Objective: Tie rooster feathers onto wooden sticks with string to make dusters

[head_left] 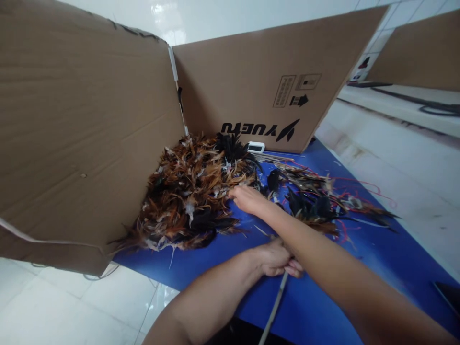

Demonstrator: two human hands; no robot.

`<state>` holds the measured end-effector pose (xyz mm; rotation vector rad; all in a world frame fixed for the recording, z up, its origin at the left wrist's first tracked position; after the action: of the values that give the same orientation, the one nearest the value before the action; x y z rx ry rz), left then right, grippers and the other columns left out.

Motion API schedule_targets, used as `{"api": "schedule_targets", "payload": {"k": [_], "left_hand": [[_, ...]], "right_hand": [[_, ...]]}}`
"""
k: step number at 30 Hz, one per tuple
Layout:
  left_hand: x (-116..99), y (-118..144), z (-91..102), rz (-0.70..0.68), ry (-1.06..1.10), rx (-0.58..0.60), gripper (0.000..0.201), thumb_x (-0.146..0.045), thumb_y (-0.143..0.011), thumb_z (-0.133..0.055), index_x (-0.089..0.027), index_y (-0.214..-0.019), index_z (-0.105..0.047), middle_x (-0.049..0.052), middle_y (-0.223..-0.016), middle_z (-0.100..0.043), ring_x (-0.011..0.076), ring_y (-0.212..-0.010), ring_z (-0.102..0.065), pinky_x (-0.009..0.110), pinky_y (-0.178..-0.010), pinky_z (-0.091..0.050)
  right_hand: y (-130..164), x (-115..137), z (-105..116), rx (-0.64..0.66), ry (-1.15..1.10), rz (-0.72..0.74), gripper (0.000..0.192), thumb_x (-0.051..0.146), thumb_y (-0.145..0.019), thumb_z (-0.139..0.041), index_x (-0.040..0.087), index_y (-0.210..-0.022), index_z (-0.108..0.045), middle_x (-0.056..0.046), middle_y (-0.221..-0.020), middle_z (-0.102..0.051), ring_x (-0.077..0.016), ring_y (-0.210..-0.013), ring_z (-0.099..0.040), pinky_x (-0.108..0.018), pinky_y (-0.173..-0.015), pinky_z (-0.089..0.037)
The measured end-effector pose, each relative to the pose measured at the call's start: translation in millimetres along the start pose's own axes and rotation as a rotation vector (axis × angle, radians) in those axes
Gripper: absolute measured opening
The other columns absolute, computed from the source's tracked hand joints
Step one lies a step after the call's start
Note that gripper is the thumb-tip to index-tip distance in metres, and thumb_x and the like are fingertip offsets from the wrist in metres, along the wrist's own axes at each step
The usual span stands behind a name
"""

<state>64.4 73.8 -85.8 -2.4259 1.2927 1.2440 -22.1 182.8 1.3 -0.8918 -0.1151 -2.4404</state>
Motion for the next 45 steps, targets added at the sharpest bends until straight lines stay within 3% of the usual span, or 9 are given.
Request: {"api": "schedule_targets", "payload": {"k": [8, 15, 21, 27, 31, 35, 36, 40, 45], "left_hand": [[1, 0, 2.5, 0.028, -0.056, -0.056, 0.012, -0.02, -0.064, -0.049, -0.018, -0.059, -0.038, -0.007, -0.043, -0.031, 0.0023, -0.035, -0.022, 0.019, -0.04, -0.013], [1, 1, -0.4, 0.026, 0.069, 0.071, 0.026, -0.018, -0.062, -0.057, -0.018, -0.058, -0.032, -0.009, -0.047, -0.027, 0.0005, -0.037, -0.021, 0.017, -0.04, -0.009], [-2, 4, 2.1, 0.01, 0.092, 0.044, 0.033, -0.031, -0.065, -0.065, -0.018, -0.063, -0.035, -0.008, -0.051, -0.03, 0.0013, -0.039, -0.024, 0.017, -0.039, -0.011], [-6, 5, 1.2, -0.016, 0.102, 0.023, 0.036, -0.034, -0.065, -0.067, -0.018, -0.067, -0.034, -0.007, -0.055, -0.033, 0.0006, -0.04, -0.023, 0.016, -0.039, -0.011], [-14, 8, -1.7, -0.064, 0.139, 0.061, 0.033, -0.032, -0.068, -0.066, -0.017, -0.069, -0.037, -0.007, -0.056, -0.032, 0.0003, -0.041, -0.022, 0.015, -0.039, -0.012], [-15, 6, 0.1, -0.071, 0.138, 0.052, 0.03, -0.032, -0.067, -0.067, -0.014, -0.07, -0.044, -0.007, -0.054, -0.032, -0.0004, -0.04, -0.022, 0.014, -0.038, -0.012], [-15, 5, 1.9, -0.075, 0.133, 0.021, 0.032, -0.033, -0.065, -0.068, -0.014, -0.068, -0.043, -0.007, -0.053, -0.033, -0.0001, -0.04, -0.024, 0.014, -0.038, -0.013], [-16, 6, 7.5, -0.114, 0.097, -0.114, 0.039, -0.039, -0.059, -0.073, -0.015, -0.067, -0.043, -0.004, -0.054, -0.043, 0.0037, -0.041, -0.037, 0.016, -0.037, -0.02], [-20, 8, 0.6, -0.123, 0.051, -0.065, 0.037, -0.037, -0.062, -0.071, -0.015, -0.066, -0.041, -0.005, -0.053, -0.039, 0.0014, -0.04, -0.028, 0.016, -0.037, -0.014]], "right_hand": [[-19, -6, -16, 0.039, 0.216, 0.052, 0.013, 0.008, -0.068, -0.057, 0.016, -0.06, -0.062, -0.011, -0.078, -0.064, -0.0265, -0.083, -0.06, -0.033, -0.071, -0.039], [-10, -4, 21, 0.094, 0.135, 0.086, 0.009, 0.02, -0.069, -0.059, 0.017, -0.064, -0.066, -0.003, -0.069, -0.064, -0.0145, -0.068, -0.057, -0.024, -0.065, -0.039], [20, -10, 67, 0.022, -0.561, -0.143, 0.021, 0.035, -0.067, -0.063, 0.014, -0.07, -0.063, 0.004, -0.053, -0.05, -0.0047, -0.043, -0.035, -0.019, -0.039, -0.024], [73, -15, 105, -0.183, -0.848, -0.195, 0.024, 0.03, -0.057, -0.073, 0.016, -0.068, -0.057, 0.001, -0.058, -0.058, -0.0059, -0.044, -0.046, -0.019, -0.041, -0.033], [125, -26, 105, -0.257, -0.763, -0.241, 0.021, 0.031, -0.061, -0.071, 0.018, -0.069, -0.057, -0.002, -0.059, -0.063, -0.009, -0.045, -0.05, -0.021, -0.041, -0.036], [174, -43, 76, -0.227, -0.419, -0.332, 0.017, 0.036, -0.068, -0.065, 0.02, -0.074, -0.064, -0.001, -0.054, -0.061, -0.0129, -0.045, -0.051, -0.026, -0.043, -0.041], [184, -46, 68, -0.241, -0.343, -0.304, 0.016, 0.036, -0.072, -0.062, 0.022, -0.076, -0.066, -0.003, -0.063, -0.064, -0.015, -0.051, -0.055, -0.028, -0.048, -0.044], [209, -49, 48, -0.34, -0.041, -0.132, 0.014, 0.029, -0.078, -0.055, 0.03, -0.081, -0.068, -0.002, -0.085, -0.068, -0.0237, -0.08, -0.063, -0.039, -0.073, -0.049], [219, -58, 50, -0.369, -0.002, -0.133, 0.018, 0.026, -0.08, -0.053, 0.035, -0.088, -0.066, -0.002, -0.087, -0.067, -0.0272, -0.083, -0.062, -0.042, -0.078, -0.047]]}}
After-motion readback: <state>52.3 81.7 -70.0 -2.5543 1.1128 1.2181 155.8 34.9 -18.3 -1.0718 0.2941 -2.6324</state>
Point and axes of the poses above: each hand's wrist, its own y-axis away from the middle knuckle, its own z-axis out of the back of the hand, x = y × z, the point moved 6 cm from there along -y, towards the middle knuckle
